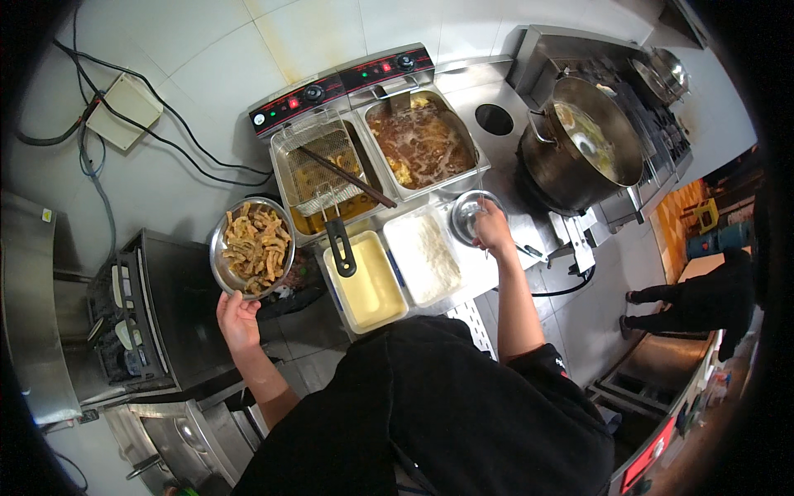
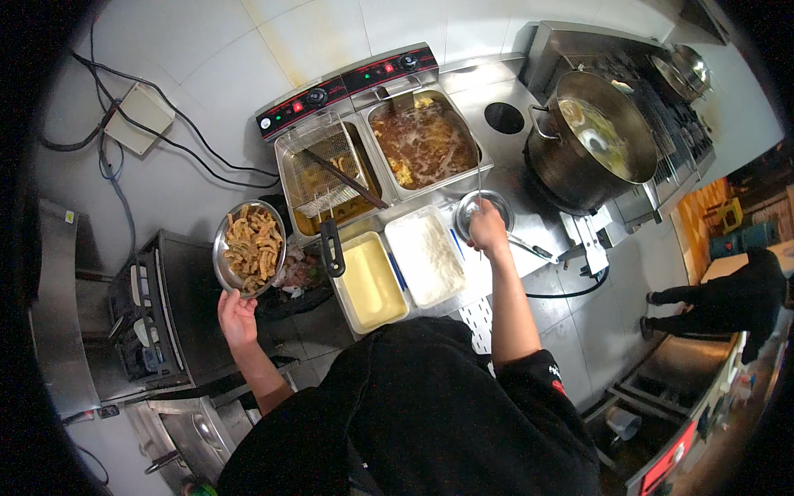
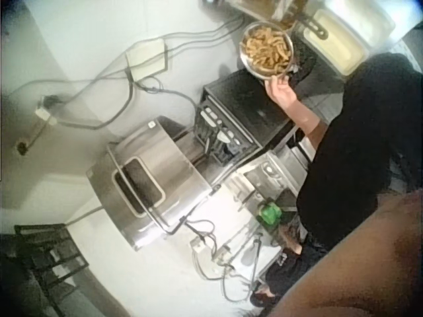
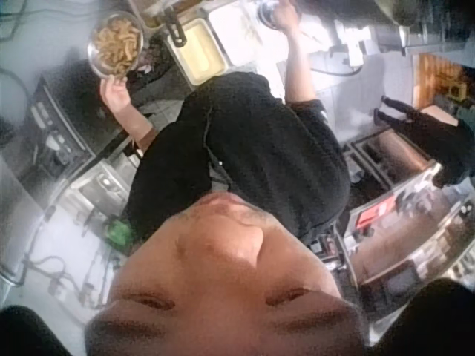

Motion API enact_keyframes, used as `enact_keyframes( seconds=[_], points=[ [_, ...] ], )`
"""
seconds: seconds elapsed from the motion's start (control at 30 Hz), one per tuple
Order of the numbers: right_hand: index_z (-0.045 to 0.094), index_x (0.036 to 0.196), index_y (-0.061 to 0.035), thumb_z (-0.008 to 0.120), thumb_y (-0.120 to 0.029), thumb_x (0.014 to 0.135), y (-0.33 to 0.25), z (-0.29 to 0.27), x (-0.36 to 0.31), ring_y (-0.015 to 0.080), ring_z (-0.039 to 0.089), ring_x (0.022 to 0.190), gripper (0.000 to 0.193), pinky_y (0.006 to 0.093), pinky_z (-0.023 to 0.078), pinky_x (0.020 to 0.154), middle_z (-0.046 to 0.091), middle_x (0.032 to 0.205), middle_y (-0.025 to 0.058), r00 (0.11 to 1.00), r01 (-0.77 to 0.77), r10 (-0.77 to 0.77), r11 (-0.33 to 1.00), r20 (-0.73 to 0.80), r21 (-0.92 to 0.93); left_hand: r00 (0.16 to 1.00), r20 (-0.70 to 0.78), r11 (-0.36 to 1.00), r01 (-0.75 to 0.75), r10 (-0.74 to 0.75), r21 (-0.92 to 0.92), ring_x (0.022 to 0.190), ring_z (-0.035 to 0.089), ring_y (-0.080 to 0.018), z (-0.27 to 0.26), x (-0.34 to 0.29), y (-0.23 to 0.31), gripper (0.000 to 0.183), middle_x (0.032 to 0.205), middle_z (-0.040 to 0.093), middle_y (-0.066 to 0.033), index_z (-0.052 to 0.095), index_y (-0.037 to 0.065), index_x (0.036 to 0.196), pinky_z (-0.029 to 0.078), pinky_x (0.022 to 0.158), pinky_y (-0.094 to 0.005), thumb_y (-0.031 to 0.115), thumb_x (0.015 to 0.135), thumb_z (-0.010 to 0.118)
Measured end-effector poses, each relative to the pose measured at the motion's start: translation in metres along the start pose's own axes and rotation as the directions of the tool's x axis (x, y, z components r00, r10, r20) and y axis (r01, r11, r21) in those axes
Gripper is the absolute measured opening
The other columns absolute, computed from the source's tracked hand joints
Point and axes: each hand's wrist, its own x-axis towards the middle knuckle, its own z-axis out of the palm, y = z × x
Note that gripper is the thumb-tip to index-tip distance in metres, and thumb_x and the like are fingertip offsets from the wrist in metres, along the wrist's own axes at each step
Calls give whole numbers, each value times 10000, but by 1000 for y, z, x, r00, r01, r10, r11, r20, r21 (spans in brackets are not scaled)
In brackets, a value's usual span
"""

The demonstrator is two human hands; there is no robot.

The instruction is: The person assembles two salads by adding chopped cucumber and tomato to plates of shredded lettuce, then retrieves fried meat from a deep fryer and places it on the salads. They drizzle dressing over both plates and serve them to customers.

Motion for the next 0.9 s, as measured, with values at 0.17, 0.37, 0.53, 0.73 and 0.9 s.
enact_keyframes(
  seconds=[0.17,0.37,0.53,0.73,0.9],
  points=[
    [419,1400,-108,419,-146,929,-4,-38,8,154,536,481,473,255,398,385,551,777,91,974,-153,110,965,200,213,999,-52,999,6,-4,33,806,643,-151,-4,-6,0,181,983,664,-66,575,36,1083,510,636,-282,81,909,551],
    [388,1413,-100,402,-164,957,-12,-64,18,154,539,517,460,264,439,442,529,875,121,971,-157,134,982,197,106,1000,-23,1000,-13,14,18,814,645,-150,-5,-10,-1,193,989,665,-79,571,26,1094,513,640,-282,86,912,550],
    [380,1404,-83,390,-169,973,-23,-65,38,166,561,526,440,276,472,457,522,859,113,943,-160,165,986,290,-42,999,36,1000,-9,9,-8,813,649,-153,-15,-9,-5,192,977,667,-80,573,24,1090,513,636,-282,87,911,548],
    [421,1291,-75,420,-127,960,-40,-72,70,164,583,518,335,265,495,425,556,784,91,836,-261,247,964,490,-41,1000,6,1000,-16,16,14,816,653,-159,-3,-17,2,188,984,671,-79,572,20,1082,512,636,-278,90,909,546],
    [420,1317,-56,408,-86,942,-37,-66,109,153,580,489,376,272,530,453,569,640,42,723,-347,260,938,640,11,1000,-11,999,-24,24,25,826,653,-165,-7,-19,1,220,1004,669,-83,563,16,1116,513,642,-278,95,912,538]
  ],
)
